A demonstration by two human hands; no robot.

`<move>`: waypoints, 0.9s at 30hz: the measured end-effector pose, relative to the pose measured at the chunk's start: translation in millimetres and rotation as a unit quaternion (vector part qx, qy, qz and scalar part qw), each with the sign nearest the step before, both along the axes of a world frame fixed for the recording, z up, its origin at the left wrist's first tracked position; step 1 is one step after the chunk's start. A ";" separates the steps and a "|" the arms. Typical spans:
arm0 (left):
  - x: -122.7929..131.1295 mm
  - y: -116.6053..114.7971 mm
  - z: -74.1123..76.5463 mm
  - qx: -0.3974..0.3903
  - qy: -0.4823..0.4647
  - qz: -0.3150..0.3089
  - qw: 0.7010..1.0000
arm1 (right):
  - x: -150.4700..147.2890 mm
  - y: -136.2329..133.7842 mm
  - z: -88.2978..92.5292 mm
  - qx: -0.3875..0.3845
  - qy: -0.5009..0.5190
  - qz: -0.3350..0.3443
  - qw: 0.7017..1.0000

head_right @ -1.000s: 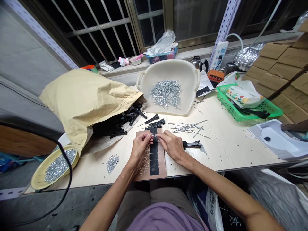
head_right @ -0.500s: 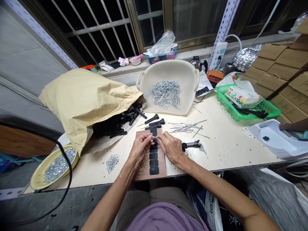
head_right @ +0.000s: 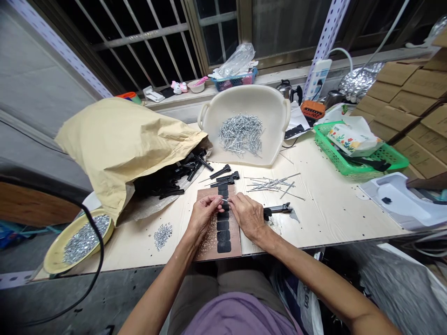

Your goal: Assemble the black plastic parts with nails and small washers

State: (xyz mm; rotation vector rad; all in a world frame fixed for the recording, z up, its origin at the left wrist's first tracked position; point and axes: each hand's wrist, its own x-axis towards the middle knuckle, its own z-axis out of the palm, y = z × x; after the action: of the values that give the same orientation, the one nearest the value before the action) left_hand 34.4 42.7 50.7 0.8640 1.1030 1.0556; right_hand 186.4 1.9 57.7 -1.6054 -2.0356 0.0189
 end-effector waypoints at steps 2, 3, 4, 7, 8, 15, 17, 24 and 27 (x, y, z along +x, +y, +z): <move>0.1 -0.4 1.3 -0.001 -0.003 0.004 1.000 | -1.7 0.1 -0.4 0.002 -0.010 -0.010 1.000; -0.1 -0.5 1.5 0.001 -0.003 0.006 1.000 | -2.3 0.2 -0.7 0.003 -0.014 -0.014 1.000; -0.3 -0.7 1.5 0.003 -0.002 0.008 1.000 | -2.8 0.4 -1.0 0.003 -0.016 -0.014 1.000; -1.5 -1.3 0.7 0.008 -0.002 0.009 1.000 | -3.7 1.1 -2.0 0.009 -0.010 -0.003 1.000; -1.8 -1.4 0.3 0.008 -0.002 0.009 1.000 | -3.9 1.3 -2.0 0.013 -0.009 0.002 1.000; -4.0 -1.3 -2.9 0.019 0.000 0.013 1.000 | -5.9 2.4 -0.2 -0.005 -0.006 -0.001 1.000; -5.3 -1.4 -4.1 0.028 0.014 0.007 1.000 | -5.6 2.9 -1.9 -0.034 0.040 0.010 0.999; -5.0 -2.8 -4.4 0.033 0.031 0.015 0.999 | -3.0 12.0 -8.5 -0.090 0.143 0.036 0.985; -3.4 -2.3 -3.6 0.022 0.010 0.023 0.999 | -3.0 17.0 -7.4 -0.114 0.202 0.060 0.971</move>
State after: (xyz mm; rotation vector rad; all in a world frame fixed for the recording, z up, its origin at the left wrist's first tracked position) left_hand 30.9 40.4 47.0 0.8896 1.1245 1.1152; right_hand 183.4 18.9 50.3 -1.4605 -1.8508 0.5950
